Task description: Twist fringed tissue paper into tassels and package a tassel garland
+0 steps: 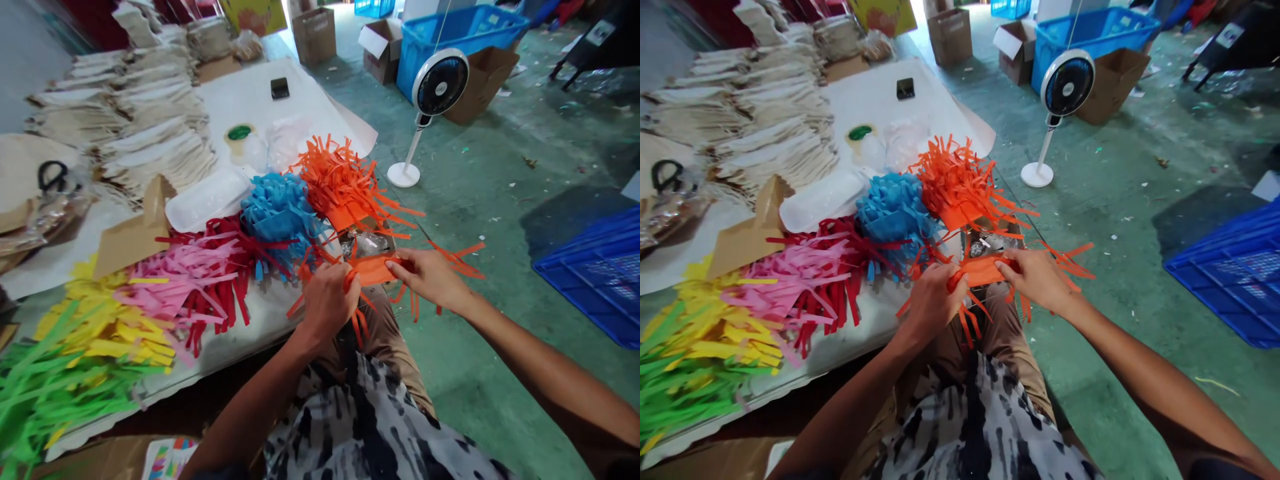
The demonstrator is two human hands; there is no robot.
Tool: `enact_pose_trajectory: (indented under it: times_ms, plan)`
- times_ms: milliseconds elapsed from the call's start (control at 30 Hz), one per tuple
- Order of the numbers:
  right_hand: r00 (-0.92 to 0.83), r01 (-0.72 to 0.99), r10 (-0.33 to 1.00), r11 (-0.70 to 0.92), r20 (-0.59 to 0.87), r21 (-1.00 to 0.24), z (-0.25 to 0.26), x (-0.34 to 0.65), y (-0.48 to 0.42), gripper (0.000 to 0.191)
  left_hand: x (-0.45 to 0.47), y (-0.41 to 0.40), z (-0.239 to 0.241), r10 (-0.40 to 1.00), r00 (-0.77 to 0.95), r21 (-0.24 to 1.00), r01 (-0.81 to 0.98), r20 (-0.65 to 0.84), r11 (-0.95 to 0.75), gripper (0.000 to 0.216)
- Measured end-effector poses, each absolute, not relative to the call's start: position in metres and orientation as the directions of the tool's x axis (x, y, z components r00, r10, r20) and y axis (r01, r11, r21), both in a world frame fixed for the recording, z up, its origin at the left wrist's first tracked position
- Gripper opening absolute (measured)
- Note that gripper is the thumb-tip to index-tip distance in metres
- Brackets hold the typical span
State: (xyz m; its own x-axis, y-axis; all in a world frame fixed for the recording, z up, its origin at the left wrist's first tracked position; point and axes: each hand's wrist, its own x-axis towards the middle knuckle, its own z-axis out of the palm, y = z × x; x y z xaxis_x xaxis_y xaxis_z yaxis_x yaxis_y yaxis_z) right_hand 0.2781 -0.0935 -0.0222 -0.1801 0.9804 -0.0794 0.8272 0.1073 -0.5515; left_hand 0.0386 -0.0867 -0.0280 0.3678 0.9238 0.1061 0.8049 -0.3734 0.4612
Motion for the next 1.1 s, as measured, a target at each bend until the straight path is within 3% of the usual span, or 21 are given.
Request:
enact_pose_trajectory:
  times_ms: [233,533,633,733,833,900,1033,1100]
  plan:
    - [-0.032,0.956,0.999,0.021,-0.034,-0.292,-0.025,0.265,-0.094,0.025,0.047,-0.081,-0.034,0.931,0.342,0.281,0.887,0.131,-0.366,0.016]
    - [-0.007,0.959,0.995,-0.022,-0.1,-0.283,-0.029,0.27,-0.081,0.032,0.05,-0.08,-0.034,0.917,0.376,0.213,0.893,0.134,-0.397,0.012]
    - [-0.003,0.967,0.994,-0.027,-0.114,-0.255,-0.027,0.269,-0.08,0.033,0.05,-0.083,-0.031,0.912,0.357,0.189,0.899,0.205,-0.394,0.014]
    - [-0.005,0.972,0.994,-0.021,-0.109,-0.235,-0.028,0.264,-0.081,0.031,0.049,-0.083,-0.03,0.8,0.487,0.092,0.832,0.349,-0.547,0.041]
    - [-0.007,0.972,0.996,-0.013,-0.086,-0.234,-0.028,0.267,-0.08,0.025,0.048,-0.078,-0.032,0.51,0.786,-0.031,0.553,0.35,-0.832,0.039]
    - [-0.018,0.958,0.996,-0.007,-0.086,-0.285,-0.026,0.282,-0.079,0.017,0.046,-0.075,-0.034,0.405,0.871,-0.031,0.429,0.279,-0.903,0.035]
    - [0.072,0.919,0.997,-0.074,-0.019,-0.387,-0.008,0.332,-0.085,0.017,0.042,-0.074,-0.032,0.453,0.876,0.017,0.457,0.167,-0.89,0.036]
    - [0.153,0.945,0.968,-0.084,0.2,-0.317,0.003,0.345,-0.098,0.025,0.041,-0.076,-0.029,0.456,0.878,0.028,0.457,0.147,-0.889,0.039]
